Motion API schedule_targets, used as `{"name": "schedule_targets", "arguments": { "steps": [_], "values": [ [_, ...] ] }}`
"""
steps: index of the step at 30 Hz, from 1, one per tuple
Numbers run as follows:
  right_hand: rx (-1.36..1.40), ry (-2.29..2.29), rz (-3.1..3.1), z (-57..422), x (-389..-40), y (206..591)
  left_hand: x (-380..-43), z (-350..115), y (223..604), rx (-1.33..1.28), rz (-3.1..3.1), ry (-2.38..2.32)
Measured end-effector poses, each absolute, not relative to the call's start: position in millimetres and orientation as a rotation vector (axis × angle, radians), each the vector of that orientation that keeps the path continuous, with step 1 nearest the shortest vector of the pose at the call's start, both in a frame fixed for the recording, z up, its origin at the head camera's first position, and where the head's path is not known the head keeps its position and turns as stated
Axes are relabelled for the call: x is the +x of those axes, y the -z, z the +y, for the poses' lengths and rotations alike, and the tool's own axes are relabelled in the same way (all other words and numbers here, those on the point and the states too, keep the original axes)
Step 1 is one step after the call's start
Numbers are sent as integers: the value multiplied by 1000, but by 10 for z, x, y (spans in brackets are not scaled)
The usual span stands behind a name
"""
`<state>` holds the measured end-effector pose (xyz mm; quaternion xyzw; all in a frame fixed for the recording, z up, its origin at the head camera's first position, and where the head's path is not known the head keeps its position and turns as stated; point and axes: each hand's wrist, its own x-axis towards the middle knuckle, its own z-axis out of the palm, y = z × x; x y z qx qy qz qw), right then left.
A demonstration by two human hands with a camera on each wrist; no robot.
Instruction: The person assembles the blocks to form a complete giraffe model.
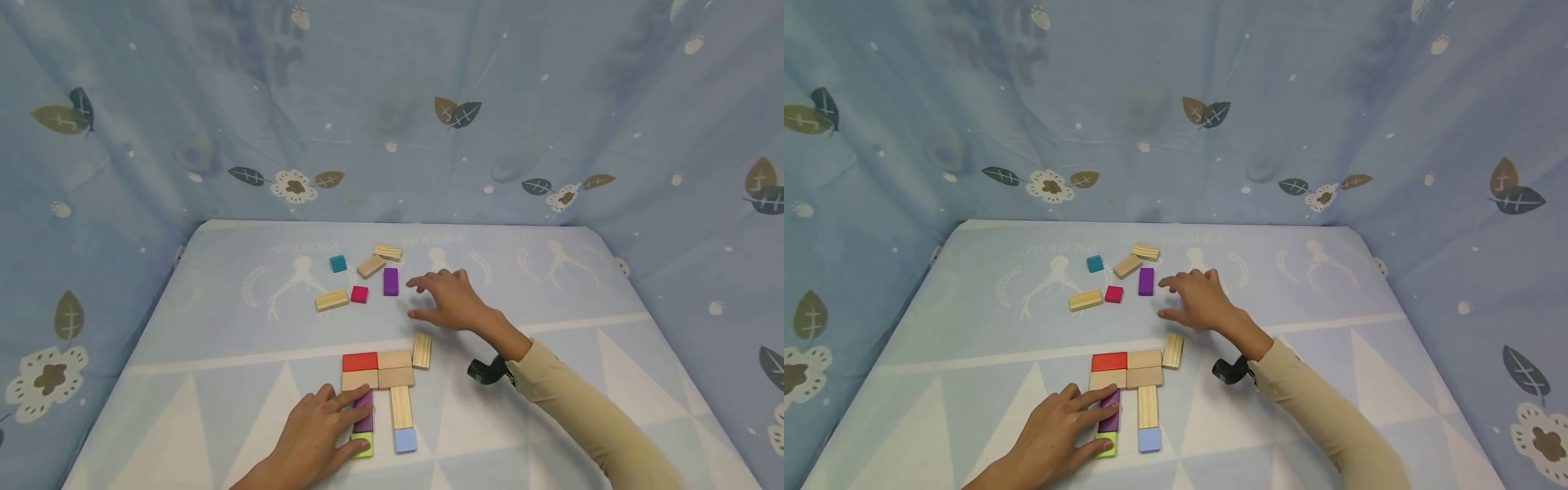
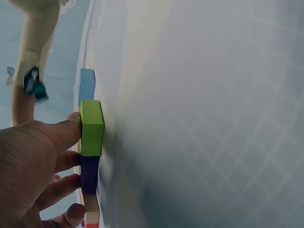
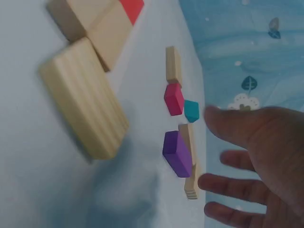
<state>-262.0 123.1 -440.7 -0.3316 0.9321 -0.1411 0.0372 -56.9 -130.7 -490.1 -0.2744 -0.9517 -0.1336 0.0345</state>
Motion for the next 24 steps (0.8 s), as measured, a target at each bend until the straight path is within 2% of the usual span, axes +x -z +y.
{"name": "schedule_targets", "arguments": {
  "steps": [6,10,17,24],
  "values": [
    [-604,497,2893,815,-3040,4545,-573,-1300,4894,-840,-2939,412],
    [-431,443,2895,607,-3200,4642,-576,-1285,4879,-838,-2983,404],
    [-342,465,2935,508,-3248,4676,-577,-1278,4865,-831,-2994,396],
    [-333,532,2974,632,-3183,4629,-563,-1296,4883,-824,-2930,412]
  ]
}}
